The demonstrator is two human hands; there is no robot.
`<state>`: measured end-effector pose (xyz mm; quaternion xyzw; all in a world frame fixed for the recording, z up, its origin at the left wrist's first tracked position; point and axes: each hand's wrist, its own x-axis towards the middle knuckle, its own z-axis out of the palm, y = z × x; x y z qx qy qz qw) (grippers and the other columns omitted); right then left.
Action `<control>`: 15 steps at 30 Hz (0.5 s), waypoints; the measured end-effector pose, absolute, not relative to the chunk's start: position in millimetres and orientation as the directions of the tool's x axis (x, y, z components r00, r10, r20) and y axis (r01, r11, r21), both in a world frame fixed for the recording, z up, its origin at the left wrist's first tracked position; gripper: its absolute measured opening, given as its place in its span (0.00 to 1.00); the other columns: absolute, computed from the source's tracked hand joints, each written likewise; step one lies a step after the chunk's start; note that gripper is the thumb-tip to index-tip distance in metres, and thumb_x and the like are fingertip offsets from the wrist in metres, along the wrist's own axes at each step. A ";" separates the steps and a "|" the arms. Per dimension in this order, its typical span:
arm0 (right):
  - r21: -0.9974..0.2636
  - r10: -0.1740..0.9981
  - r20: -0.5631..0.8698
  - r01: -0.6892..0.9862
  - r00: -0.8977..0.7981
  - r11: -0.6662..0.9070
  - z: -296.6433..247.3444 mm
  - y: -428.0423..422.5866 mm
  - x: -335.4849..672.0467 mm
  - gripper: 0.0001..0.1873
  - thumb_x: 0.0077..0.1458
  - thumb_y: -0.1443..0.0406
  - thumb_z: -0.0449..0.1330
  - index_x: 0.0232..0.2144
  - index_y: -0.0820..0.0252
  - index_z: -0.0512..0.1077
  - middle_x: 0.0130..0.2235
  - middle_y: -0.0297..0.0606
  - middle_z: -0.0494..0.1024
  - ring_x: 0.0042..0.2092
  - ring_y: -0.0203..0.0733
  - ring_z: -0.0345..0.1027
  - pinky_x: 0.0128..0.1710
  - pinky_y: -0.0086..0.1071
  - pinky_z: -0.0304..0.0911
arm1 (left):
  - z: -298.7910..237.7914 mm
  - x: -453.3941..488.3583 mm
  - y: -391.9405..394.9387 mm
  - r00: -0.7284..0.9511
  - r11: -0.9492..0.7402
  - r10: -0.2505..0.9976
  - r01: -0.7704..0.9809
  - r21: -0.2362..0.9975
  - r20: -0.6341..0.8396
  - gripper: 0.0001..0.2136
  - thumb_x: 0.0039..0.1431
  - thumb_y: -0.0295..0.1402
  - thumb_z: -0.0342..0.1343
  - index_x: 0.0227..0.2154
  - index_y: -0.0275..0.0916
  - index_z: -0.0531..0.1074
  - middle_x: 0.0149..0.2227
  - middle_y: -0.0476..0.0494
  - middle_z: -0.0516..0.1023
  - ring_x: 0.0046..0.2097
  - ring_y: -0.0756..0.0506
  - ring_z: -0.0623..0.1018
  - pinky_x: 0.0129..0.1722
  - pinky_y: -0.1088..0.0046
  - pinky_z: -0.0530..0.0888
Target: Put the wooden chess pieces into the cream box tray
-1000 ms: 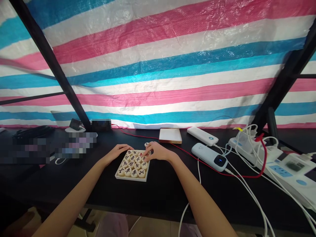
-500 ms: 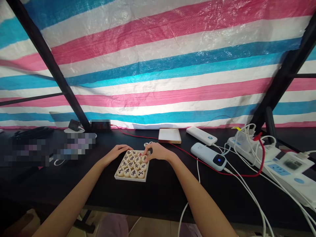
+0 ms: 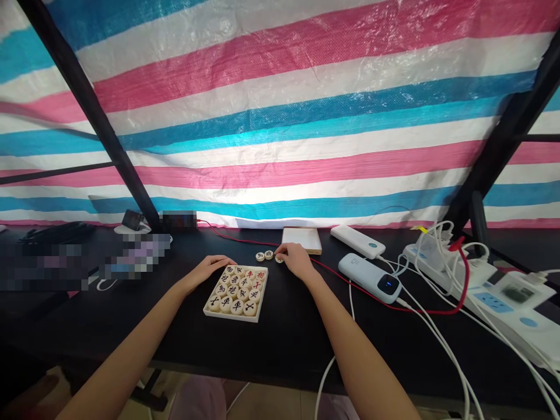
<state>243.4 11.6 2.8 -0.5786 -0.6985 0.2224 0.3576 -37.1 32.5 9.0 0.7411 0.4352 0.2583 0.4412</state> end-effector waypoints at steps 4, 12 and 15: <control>-0.573 0.938 0.345 0.782 -0.041 0.244 -6.1 11.4 236.2 0.09 0.51 0.70 0.55 0.35 0.58 0.72 0.33 0.34 0.76 0.37 0.38 0.67 0.38 0.30 0.59 | 8.1 -37.5 33.5 0.489 -0.242 0.872 0.420 0.874 0.007 0.20 0.53 0.47 0.48 0.34 0.37 0.76 0.38 0.44 0.77 0.42 0.42 0.73 0.44 0.70 0.66; -0.442 0.915 0.402 0.865 -0.044 0.236 -18.8 13.9 228.6 0.09 0.53 0.70 0.55 0.38 0.60 0.69 0.38 0.39 0.70 0.39 0.39 0.65 0.40 0.30 0.57 | 6.7 -36.9 34.8 0.481 -0.220 0.877 0.423 0.879 -0.012 0.21 0.51 0.48 0.49 0.34 0.36 0.76 0.35 0.44 0.77 0.41 0.42 0.73 0.42 0.70 0.67; -0.435 0.917 0.397 0.871 -0.043 0.229 -19.1 14.1 227.4 0.10 0.55 0.70 0.53 0.39 0.61 0.71 0.39 0.40 0.70 0.39 0.39 0.66 0.40 0.30 0.58 | 6.8 -36.7 34.7 0.475 -0.215 0.880 0.424 0.880 -0.013 0.20 0.52 0.48 0.49 0.34 0.36 0.76 0.35 0.44 0.77 0.41 0.42 0.73 0.42 0.70 0.67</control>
